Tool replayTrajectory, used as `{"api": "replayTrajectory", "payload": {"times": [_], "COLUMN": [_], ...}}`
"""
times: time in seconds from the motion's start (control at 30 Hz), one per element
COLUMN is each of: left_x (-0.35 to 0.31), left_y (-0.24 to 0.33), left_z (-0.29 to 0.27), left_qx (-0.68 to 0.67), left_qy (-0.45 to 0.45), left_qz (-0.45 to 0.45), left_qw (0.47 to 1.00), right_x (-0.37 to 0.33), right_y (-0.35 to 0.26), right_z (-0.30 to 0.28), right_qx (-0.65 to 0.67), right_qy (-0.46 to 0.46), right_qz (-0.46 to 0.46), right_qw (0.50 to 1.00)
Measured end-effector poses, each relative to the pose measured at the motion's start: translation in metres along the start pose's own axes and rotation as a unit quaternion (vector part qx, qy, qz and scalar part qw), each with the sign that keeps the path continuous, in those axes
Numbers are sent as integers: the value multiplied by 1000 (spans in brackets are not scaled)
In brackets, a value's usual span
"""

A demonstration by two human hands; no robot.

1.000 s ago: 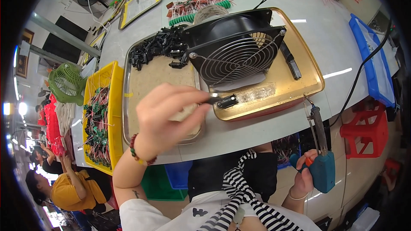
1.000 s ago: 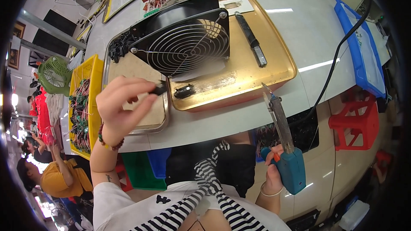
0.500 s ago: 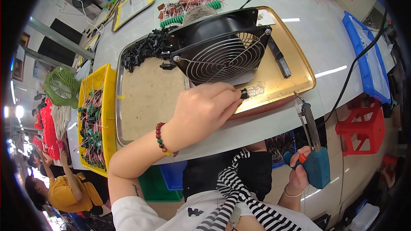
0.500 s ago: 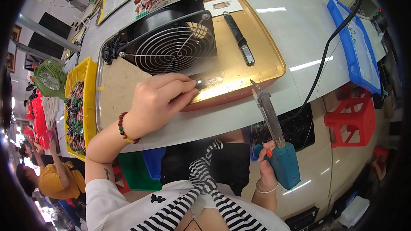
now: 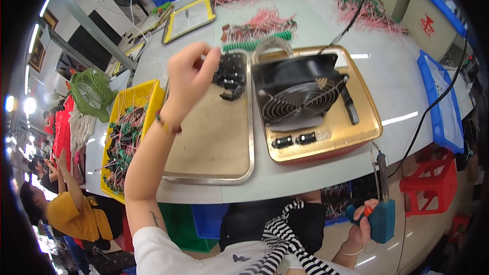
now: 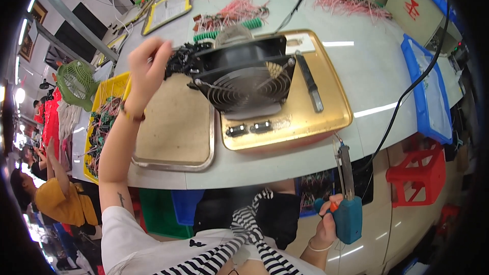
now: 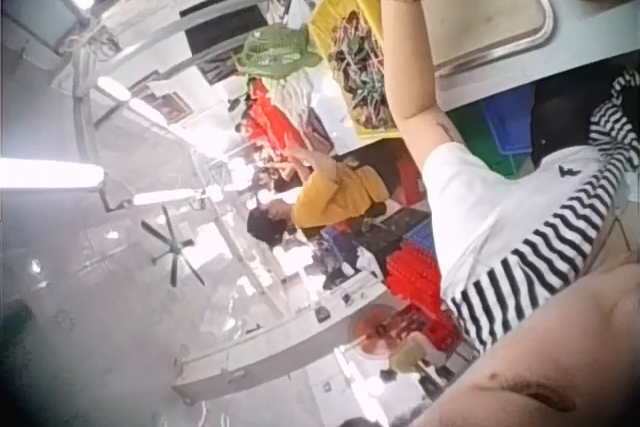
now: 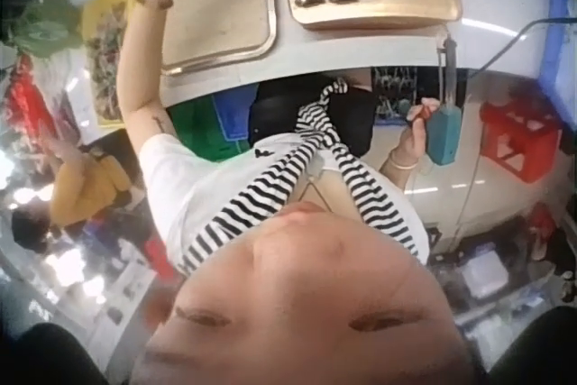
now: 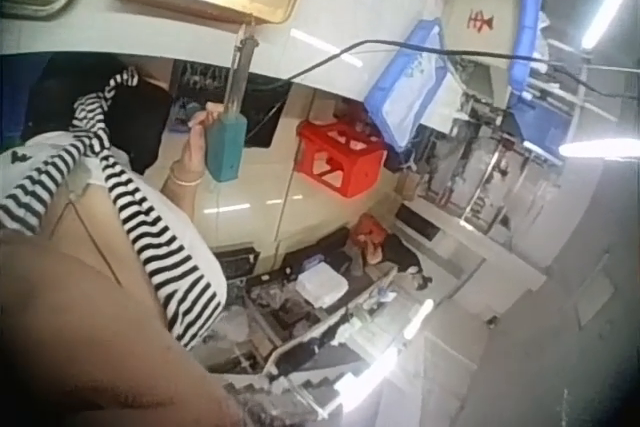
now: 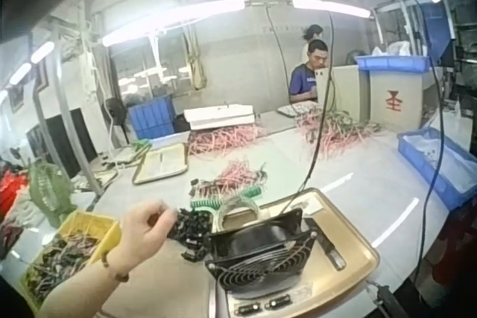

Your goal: The person places plastic components into slots on a work platform and solders wires from circuit boards onto the components using a soldering iron.

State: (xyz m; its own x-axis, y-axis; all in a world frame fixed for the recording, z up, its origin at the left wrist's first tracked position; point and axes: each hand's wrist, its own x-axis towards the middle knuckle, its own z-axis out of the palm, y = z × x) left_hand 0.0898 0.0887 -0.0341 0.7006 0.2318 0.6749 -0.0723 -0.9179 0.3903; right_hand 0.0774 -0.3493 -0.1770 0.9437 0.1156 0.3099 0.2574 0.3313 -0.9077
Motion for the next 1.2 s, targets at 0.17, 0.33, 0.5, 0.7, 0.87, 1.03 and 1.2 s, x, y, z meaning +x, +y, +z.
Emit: {"api": "replayTrajectory", "payload": {"times": [0.17, 0.33, 0.5, 0.7, 0.87, 1.03, 1.2], "left_x": [65, 101, 124, 136, 123, 108, 99], "left_y": [-74, -90, -92, -105, -123, -138, -157], "left_z": [71, 139, 181, 194, 173, 132, 79], "left_qx": [-26, -96, -22, 14, -6, 22, -151], "left_qy": [-137, -260, -226, -345, -328, -350, -247], "left_qz": [22, 118, 301, 240, 204, 159, -33], "left_qw": [990, 953, 926, 907, 922, 923, 957], "right_x": [-5, -5, -7, 0, 3, 10, 6], "right_y": [-15, -31, -28, -26, -14, -18, -16], "right_z": [-1, 4, -3, 11, 2, 14, 5], "right_qx": [-47, -32, -44, -65, -44, -18, 5], "right_qy": [38, 26, 53, 108, 112, 119, 118], "right_qz": [-3, -6, 1, 6, 11, 16, 7], "right_qw": [998, 999, 998, 992, 993, 993, 993]}}
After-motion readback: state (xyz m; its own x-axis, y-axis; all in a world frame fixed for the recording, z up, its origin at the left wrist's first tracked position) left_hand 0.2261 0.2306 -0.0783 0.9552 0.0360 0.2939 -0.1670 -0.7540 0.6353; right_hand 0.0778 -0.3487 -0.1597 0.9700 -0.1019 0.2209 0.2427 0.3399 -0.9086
